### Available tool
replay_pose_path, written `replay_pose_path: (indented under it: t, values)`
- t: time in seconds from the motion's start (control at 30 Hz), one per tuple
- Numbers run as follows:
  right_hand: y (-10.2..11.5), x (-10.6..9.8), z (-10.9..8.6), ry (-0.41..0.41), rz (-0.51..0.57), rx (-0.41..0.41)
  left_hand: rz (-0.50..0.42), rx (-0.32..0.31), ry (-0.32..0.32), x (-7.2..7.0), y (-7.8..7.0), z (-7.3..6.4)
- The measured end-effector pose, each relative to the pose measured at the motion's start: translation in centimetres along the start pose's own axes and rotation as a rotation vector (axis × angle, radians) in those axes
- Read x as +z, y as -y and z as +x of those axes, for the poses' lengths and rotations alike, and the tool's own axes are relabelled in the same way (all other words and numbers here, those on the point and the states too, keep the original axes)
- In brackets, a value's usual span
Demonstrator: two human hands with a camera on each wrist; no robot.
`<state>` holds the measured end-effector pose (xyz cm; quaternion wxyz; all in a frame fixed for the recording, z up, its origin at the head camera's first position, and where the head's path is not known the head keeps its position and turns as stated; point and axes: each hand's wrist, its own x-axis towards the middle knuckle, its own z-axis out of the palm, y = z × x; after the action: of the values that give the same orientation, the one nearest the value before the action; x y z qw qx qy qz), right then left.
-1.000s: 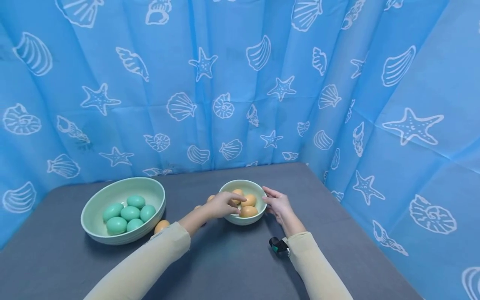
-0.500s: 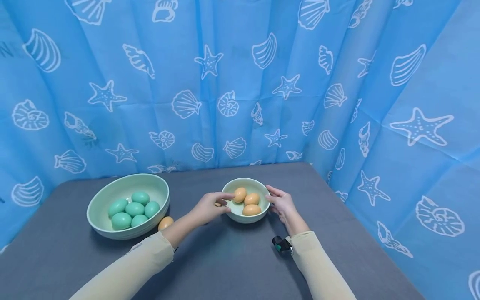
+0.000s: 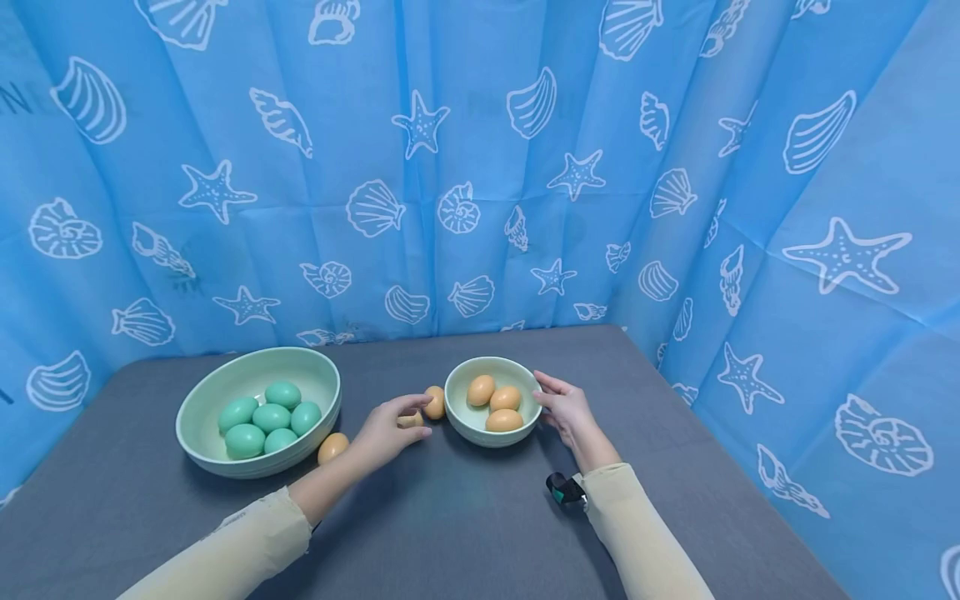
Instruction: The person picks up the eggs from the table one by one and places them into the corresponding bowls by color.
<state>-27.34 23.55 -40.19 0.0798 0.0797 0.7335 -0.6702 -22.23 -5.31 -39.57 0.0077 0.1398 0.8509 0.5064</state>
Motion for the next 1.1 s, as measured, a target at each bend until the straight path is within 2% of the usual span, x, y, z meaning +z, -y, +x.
replay_pose_path:
  t: [0.27, 0.5, 0.73, 0.83, 1.03, 1.1]
  values:
    - [0.0, 0.0, -0.1, -0.003, -0.001, -0.002, -0.025, -0.062, -0.113, -0.1, 1.0, -0.7]
    - [0.1, 0.1, -0.2, -0.01, -0.002, 0.002, -0.051, -0.118, -0.146, 0.4, 1.6, -0.4]
    - [0.2, 0.2, -0.2, -0.019, -0.004, 0.011, -0.1, -0.241, -0.135, 0.7, 2.1, 0.1]
    - [0.1, 0.1, -0.2, -0.019, -0.01, 0.011, -0.054, -0.276, -0.15, 0.7, 2.2, 0.5]
    - [0.1, 0.1, -0.1, -0.013, -0.005, 0.005, 0.142, -0.33, -0.137, 0.8, 2.1, 1.4]
    - [0.1, 0.2, 0.0, -0.013, -0.001, 0.006, 0.162, -0.352, -0.133, 0.9, 2.0, 1.6]
